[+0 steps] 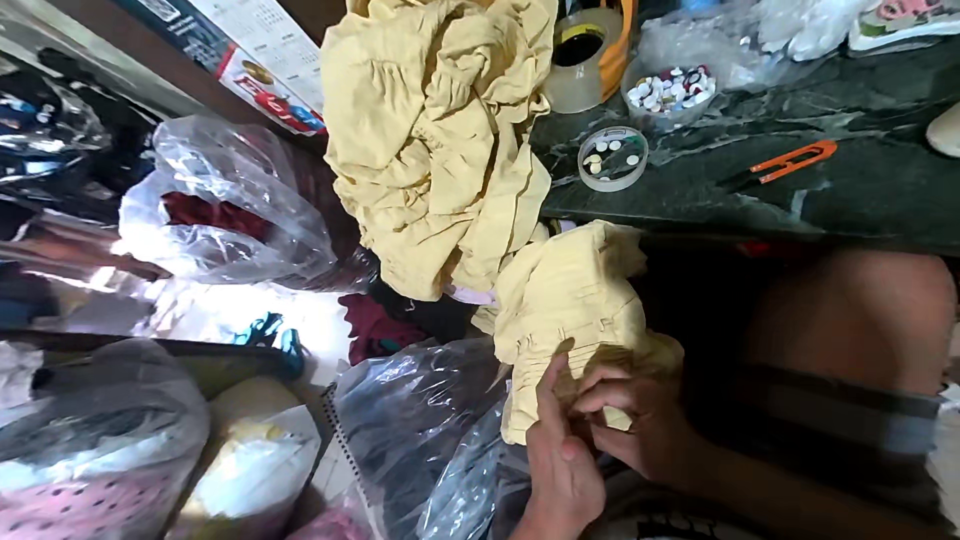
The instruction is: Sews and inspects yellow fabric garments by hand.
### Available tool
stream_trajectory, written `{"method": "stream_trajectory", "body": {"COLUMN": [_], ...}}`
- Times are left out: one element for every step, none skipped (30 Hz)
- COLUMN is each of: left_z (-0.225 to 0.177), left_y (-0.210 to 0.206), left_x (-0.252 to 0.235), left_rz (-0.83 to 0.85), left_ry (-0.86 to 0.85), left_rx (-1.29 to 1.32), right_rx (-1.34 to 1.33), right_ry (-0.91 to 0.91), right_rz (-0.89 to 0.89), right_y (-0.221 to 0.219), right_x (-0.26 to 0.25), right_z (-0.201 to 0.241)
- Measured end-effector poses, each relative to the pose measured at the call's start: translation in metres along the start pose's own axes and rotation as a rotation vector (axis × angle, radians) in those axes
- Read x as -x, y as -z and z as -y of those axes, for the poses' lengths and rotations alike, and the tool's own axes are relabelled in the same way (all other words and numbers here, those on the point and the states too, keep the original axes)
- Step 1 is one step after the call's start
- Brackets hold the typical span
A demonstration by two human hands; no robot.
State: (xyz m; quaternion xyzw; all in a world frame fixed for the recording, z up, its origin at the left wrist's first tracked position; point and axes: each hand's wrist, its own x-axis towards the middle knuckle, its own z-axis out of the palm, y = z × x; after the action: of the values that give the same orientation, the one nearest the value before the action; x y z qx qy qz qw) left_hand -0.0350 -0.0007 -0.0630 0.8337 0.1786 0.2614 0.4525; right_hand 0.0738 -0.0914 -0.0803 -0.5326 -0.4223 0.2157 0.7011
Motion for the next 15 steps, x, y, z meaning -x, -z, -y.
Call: {"method": "stream_trajectory", "body": {"left_z": [0.001,0.003,0.004,0.004,0.004,0.004,0.004,0.004,0.005,0.007,0.013,0.021,0.029,0.034,0.039], "left_y": [-0.001,-0.002,-0.003,-0.003,-0.002,-0.001,0.001,0.004,0.008,0.012,0.017,0.021,0.023,0.024,0.024], "left_x": [0.001,0.001,0.002,0.003,0.004,0.005,0.005,0.004,0.001,-0.002,-0.004,-0.005,-0.006,-0.005,-0.004], "left_rz": [-0.006,-0.010,-0.014,-0.011,0.005,0.021,0.036,0.043,0.031,0.002,-0.023,-0.048,-0.062,-0.044,0.002], "left_ry": [-0.034,-0.059,-0.074,-0.078,-0.072,-0.056,-0.033,-0.011,-0.005,-0.016,-0.033,-0.050,-0.069,-0.090,-0.115], "left_rx": [-0.050,-0.085,-0.103,-0.098,-0.066,-0.025,0.007,0.009,-0.039,-0.123,-0.206,-0.286,-0.365,-0.427,-0.469], "right_rx": [-0.023,-0.045,-0.064,-0.076,-0.089,-0.111,-0.143,-0.189,-0.242,-0.293,-0.331,-0.314,-0.214,-0.026,0.196], "right_ry": [-0.003,-0.006,-0.009,-0.009,-0.012,-0.016,-0.019,-0.021,-0.030,-0.049,-0.081,-0.120,-0.144,-0.152,-0.148], "right_rz": [-0.006,-0.010,-0.006,0.006,0.024,0.046,0.076,0.112,0.133,0.143,0.150,0.147,0.148,0.153,0.169], "right_y": [0.000,0.001,0.000,0.000,-0.001,-0.001,0.000,0.003,0.007,0.014,0.021,0.029,0.035,0.039,0.040], "right_x": [0.001,0.002,0.003,0.004,0.004,0.003,0.001,-0.003,-0.009,-0.015,-0.021,-0.026,-0.032,-0.038,-0.043], "right_z": [0.000,-0.001,-0.003,-0.003,-0.003,-0.003,-0.001,0.001,0.006,0.011,0.016,0.021,0.024,0.024,0.021]}}
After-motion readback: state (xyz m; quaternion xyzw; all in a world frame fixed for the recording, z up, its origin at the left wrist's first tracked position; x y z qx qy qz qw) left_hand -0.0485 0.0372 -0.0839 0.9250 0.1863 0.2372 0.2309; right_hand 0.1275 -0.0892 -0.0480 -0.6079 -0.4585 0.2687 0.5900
